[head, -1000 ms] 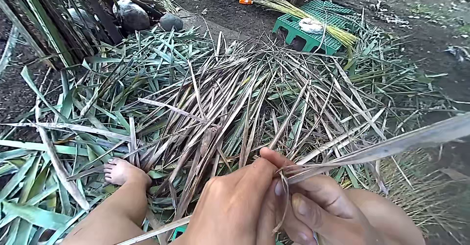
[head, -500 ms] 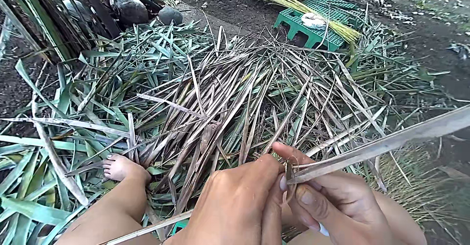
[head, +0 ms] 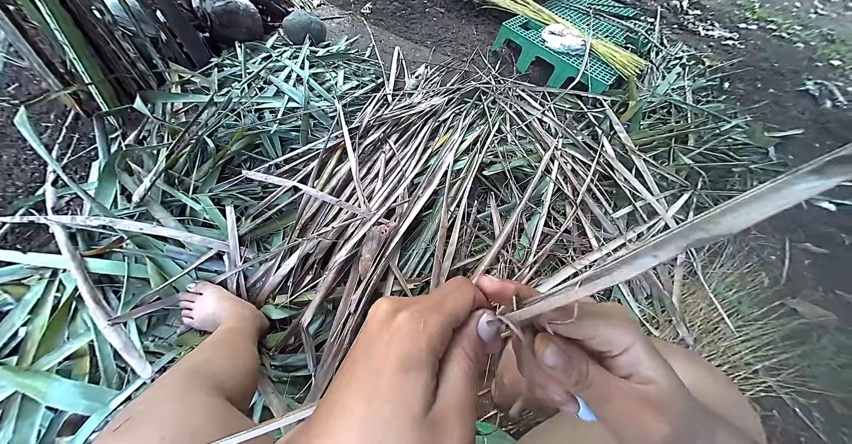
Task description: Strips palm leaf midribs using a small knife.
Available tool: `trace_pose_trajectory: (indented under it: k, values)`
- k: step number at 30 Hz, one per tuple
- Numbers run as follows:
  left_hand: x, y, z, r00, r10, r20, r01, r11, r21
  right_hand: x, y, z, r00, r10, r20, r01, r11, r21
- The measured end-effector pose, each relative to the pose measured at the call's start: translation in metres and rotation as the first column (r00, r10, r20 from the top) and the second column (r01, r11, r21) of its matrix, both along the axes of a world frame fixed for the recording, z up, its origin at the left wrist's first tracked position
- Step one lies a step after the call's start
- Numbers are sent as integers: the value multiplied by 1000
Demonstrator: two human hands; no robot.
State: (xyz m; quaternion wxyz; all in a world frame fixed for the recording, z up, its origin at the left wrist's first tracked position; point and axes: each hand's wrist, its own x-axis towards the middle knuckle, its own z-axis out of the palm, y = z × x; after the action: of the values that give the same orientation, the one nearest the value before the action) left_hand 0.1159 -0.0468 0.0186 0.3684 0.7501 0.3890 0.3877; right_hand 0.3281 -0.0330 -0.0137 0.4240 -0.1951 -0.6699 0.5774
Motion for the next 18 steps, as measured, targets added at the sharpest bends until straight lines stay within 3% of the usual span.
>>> trace_pose_trajectory:
  k: [3,8,11,15,18]
  values:
    - [-5,0,3,999,-30,44,36,992,-124,12,8,2,993,-116,-31,116,993,1]
    - [-8,5,0,998,-49,47,57,981,-183,15,13,3,991,-108,-81,105,994,-35]
    - [-6,5,-6,998,20,-60,-18,999,31,14,13,3,987,-119,-103,114,992,-56]
    - [-4,2,-11,958,197,-209,-122,939,322,14,14,1,983,-139,-120,130,988,-79]
    - [-3,1,-10,939,248,-238,-137,905,403,11,11,2,992,-88,-93,80,993,-88]
